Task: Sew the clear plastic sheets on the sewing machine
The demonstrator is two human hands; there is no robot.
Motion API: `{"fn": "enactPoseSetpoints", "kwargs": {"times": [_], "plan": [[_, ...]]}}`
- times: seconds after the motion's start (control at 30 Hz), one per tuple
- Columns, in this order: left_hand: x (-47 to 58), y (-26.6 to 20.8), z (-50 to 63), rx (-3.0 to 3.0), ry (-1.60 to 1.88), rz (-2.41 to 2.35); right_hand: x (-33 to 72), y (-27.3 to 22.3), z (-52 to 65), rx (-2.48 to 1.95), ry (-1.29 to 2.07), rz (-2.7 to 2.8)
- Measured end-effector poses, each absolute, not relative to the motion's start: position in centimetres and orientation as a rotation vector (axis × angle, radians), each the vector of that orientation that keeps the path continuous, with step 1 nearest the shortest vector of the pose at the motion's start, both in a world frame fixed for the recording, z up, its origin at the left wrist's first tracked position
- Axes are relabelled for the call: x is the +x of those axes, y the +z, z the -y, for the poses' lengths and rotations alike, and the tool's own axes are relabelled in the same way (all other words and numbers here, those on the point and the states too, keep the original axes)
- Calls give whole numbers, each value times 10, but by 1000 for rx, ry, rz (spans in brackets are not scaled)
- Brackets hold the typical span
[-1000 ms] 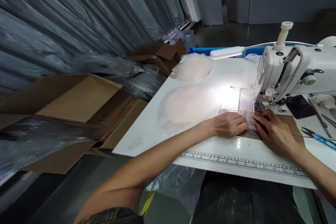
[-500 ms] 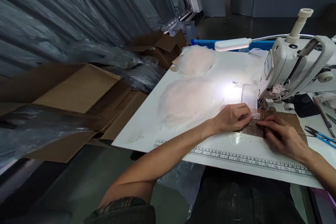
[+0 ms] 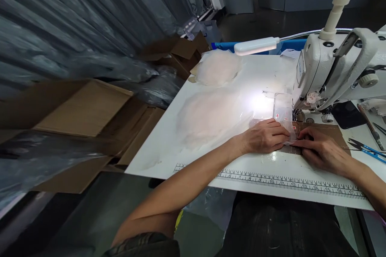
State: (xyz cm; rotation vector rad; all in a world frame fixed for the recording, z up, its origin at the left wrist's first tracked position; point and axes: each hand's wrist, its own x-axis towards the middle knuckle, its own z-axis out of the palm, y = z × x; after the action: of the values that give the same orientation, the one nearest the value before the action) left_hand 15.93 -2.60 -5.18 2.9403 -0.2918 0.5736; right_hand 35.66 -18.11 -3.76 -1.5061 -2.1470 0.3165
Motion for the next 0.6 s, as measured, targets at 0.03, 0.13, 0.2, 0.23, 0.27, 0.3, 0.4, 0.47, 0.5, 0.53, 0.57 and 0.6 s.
{"fn": "enactPoseSetpoints", "kwargs": {"times": [0.03,0.13,0.2,0.23,0.27,0.3,0.4,0.47,0.5,0.53,0.57,0.6], "plan": [[159,-52,26,2945,589,318,361,-35,177,-1490,387,2134],[159,-52,25,2957,633,355,374,-29,167,-1570,502,2075],[159,-52,25,2970,640,341,379,-29,164,-1669,464,2096],[159,-53,25,2974,649,337,380,-31,164,-1705,414,2115],[159,-53,25,2975,668,338,379,-34,166,-1725,351,2127],[159,-53,26,2972,697,346,378,-38,167,-1732,284,2129],[160,-54,26,2970,768,344,372,-47,172,-1706,154,2105],[160,-56,26,2974,780,307,370,-49,173,-1683,135,2099],[160,-57,26,2968,793,289,369,-49,174,-1674,140,2101],[160,-58,25,2953,812,273,369,-47,174,-1667,155,2103],[160,-59,25,2929,839,263,368,-45,174,-1660,178,2101],[160,-59,25,2899,875,255,367,-43,175,-1651,207,2092]]}}
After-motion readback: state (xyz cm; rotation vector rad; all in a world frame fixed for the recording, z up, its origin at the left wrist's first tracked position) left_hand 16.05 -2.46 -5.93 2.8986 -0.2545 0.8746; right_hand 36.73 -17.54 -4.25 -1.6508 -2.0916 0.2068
